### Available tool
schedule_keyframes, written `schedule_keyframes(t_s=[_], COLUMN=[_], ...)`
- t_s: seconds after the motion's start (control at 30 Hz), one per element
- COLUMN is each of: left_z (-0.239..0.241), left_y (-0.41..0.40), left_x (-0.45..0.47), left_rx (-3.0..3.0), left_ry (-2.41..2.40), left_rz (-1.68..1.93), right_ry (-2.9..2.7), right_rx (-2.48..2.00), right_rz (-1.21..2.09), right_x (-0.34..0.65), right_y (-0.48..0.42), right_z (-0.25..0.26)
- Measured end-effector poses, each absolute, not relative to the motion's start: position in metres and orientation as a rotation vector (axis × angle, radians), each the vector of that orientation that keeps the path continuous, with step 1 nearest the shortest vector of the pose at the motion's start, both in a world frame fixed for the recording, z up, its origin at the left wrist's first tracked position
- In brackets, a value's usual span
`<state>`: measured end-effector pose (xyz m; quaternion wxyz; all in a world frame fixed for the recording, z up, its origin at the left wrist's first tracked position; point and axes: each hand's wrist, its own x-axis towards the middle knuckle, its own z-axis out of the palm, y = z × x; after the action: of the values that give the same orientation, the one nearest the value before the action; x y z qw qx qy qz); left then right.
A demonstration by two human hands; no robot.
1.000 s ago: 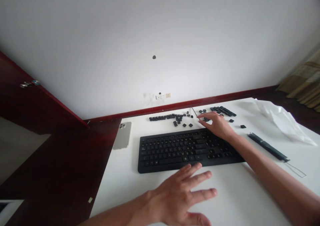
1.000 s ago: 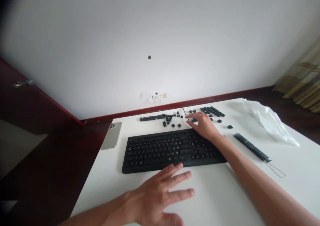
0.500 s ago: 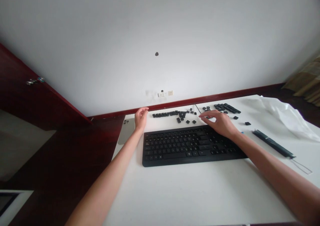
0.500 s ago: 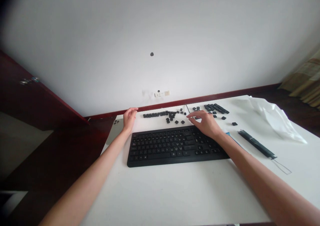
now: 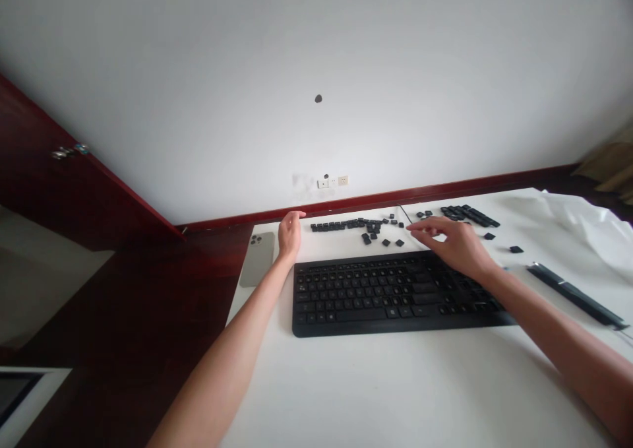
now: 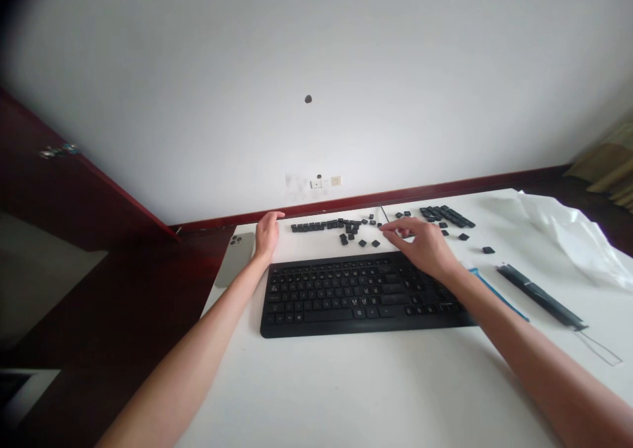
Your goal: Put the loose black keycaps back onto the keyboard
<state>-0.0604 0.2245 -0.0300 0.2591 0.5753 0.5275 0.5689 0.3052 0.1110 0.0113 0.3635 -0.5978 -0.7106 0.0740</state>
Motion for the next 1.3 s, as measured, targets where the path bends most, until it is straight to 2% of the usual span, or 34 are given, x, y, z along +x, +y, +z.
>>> schedule_keyframes(t_s=[0.17,0.33,0.53,0.8,1.3], left_z=[-0.033,-0.035,-0.035,-0.032,-0.027], left_y=[0.228,0.229,0.231,0.235,0.231], left_x=[-0.061,-0.063,-0.063,-0.063,-0.061], left_rx=[1.488,1.442,1.475,1.446,1.437], left_ry=[1.376,1.361,1.35,1.381,1.322], left_rz=[1.518,1.506,1.523,1.548,1.557], right_ry=[-2.109,-2.303,-2.374,-2.426,-2.479], right_rx=[-1.35,-1.166,-1.173,-1.23,-1.214], right_rz=[0.326,0.2,0.15,0.114,0.054], right_x=[0.243,0.182,0.134,0.115,0.107], right_y=[0.13,0.17,0.202,0.212,0.217], right_z=[0.031,0.031,0.019,0.004,0.008])
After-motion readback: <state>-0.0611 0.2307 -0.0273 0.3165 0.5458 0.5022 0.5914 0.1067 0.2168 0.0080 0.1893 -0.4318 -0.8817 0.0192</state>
